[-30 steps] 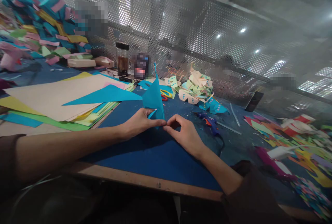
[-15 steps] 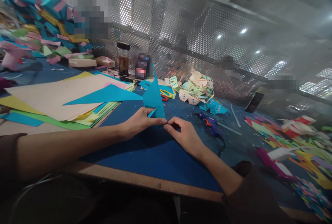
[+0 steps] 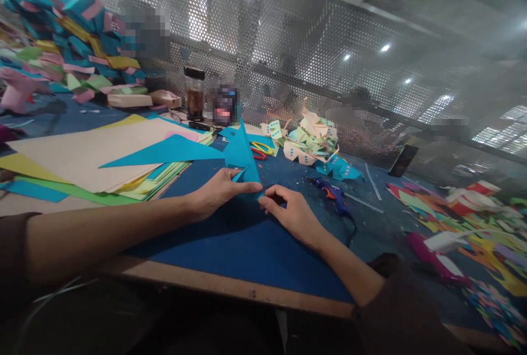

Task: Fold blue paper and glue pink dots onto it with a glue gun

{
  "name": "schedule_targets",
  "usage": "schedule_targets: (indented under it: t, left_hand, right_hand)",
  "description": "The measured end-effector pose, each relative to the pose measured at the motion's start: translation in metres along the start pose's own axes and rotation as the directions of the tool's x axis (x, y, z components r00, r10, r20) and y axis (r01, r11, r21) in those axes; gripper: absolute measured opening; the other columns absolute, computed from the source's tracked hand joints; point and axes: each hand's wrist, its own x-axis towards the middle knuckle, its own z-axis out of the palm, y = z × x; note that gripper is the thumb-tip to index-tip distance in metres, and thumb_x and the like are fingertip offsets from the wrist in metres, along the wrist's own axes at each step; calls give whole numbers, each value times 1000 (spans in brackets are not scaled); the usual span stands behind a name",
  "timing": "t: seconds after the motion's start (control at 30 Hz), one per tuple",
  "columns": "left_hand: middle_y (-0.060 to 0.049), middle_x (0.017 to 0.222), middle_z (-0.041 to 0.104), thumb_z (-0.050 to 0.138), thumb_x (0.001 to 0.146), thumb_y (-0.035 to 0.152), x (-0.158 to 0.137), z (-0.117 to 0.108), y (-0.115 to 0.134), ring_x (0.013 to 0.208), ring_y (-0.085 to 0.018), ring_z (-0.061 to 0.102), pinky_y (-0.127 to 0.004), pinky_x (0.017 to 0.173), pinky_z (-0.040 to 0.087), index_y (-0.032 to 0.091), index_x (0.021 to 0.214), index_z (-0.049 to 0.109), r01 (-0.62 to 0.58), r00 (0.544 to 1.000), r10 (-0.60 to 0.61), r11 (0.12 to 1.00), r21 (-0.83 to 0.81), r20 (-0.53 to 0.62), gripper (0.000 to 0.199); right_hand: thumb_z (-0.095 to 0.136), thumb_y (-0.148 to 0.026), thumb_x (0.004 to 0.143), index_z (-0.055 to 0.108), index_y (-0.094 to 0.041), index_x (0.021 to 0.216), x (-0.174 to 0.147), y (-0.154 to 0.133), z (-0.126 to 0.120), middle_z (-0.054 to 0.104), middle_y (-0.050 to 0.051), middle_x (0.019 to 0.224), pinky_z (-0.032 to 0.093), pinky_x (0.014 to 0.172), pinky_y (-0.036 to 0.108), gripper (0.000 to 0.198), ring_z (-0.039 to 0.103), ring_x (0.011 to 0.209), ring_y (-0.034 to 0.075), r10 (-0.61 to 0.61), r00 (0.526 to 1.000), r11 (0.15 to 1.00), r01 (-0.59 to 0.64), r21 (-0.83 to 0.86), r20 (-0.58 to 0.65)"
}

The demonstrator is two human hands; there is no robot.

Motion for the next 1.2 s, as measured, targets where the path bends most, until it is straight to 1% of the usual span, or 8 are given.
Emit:
schedule_targets:
  t: [0.1, 0.2, 0.3, 0.47, 0.77, 0.93, 1.07, 1.2]
  left_hand:
    - [2, 70, 62, 77, 72, 40, 0, 0, 0, 64, -14, 52, -26, 63, 40, 19, 68, 62, 0, 1000, 0, 1000, -19, 12, 26]
    - [2, 69, 60, 77, 73, 39, -1, 0, -2, 64, -13, 51, -25, 62, 40, 18, 68, 61, -2, 999, 4, 999, -39, 36, 27]
    - [1, 72, 63, 78, 74, 39, 0, 0, -3, 66, -14, 53, -26, 64, 42, 18, 72, 64, 15, 998, -12, 998, -57, 57, 26]
    - [1, 75, 67, 82, 69, 35, 1, 0, -7, 66, -14, 57, -26, 65, 46, 17, 77, 67, 66, 994, -58, 993, -94, 90, 24]
    - [1, 74, 68, 80, 67, 32, 2, -1, -5, 67, -14, 58, -26, 65, 47, 17, 76, 66, 52, 996, -47, 996, -69, 70, 23]
    - [1, 74, 69, 77, 67, 28, 2, -1, -4, 67, -14, 59, -26, 67, 47, 16, 79, 68, 64, 992, -60, 997, -32, 113, 19]
    - [-2, 81, 72, 77, 67, 26, 2, -1, -5, 71, -15, 62, -27, 69, 48, 16, 85, 70, 74, 986, -69, 997, -26, 153, 22]
    - [-2, 84, 73, 77, 69, 27, 2, -1, -7, 72, -15, 63, -27, 69, 48, 16, 86, 70, 50, 984, -44, 998, -30, 170, 21]
  right_hand:
    - [61, -34, 93, 64, -20, 86, 0, 0, 0, 67, -1, 77, 46, 68, 27, 17, 61, 72, 14, -19, 1000, 998, 19, -54, -8]
    - [61, -31, 92, 62, -20, 82, 0, 0, 1, 65, -1, 75, 45, 67, 27, 15, 59, 70, 14, -24, 1000, 998, 23, -57, -11]
    - [61, -30, 91, 60, -20, 80, 0, 1, 2, 64, -2, 73, 45, 66, 27, 16, 59, 70, 14, -10, 1000, 999, 9, -44, -19]
    - [61, -28, 91, 61, -20, 80, 0, 2, 2, 64, -2, 72, 46, 66, 27, 14, 61, 69, 14, -4, 999, 999, 3, -32, -41]
    - [64, -32, 90, 62, -19, 79, 0, 1, 2, 67, -1, 71, 48, 64, 26, 17, 63, 66, 14, 62, 998, 994, -60, 91, -18]
    - [64, -32, 90, 62, -19, 77, 0, 0, 2, 66, -1, 69, 48, 64, 26, 18, 62, 65, 14, 79, 997, 992, -78, 97, -14]
    - [63, -32, 91, 62, -19, 77, 0, 1, 2, 66, -1, 69, 47, 64, 26, 18, 62, 65, 13, 67, 998, 993, -66, 95, -14]
    - [63, -31, 90, 61, -19, 77, 1, 1, 2, 66, 0, 69, 48, 64, 27, 18, 63, 65, 14, 74, 997, 992, -73, 99, -13]
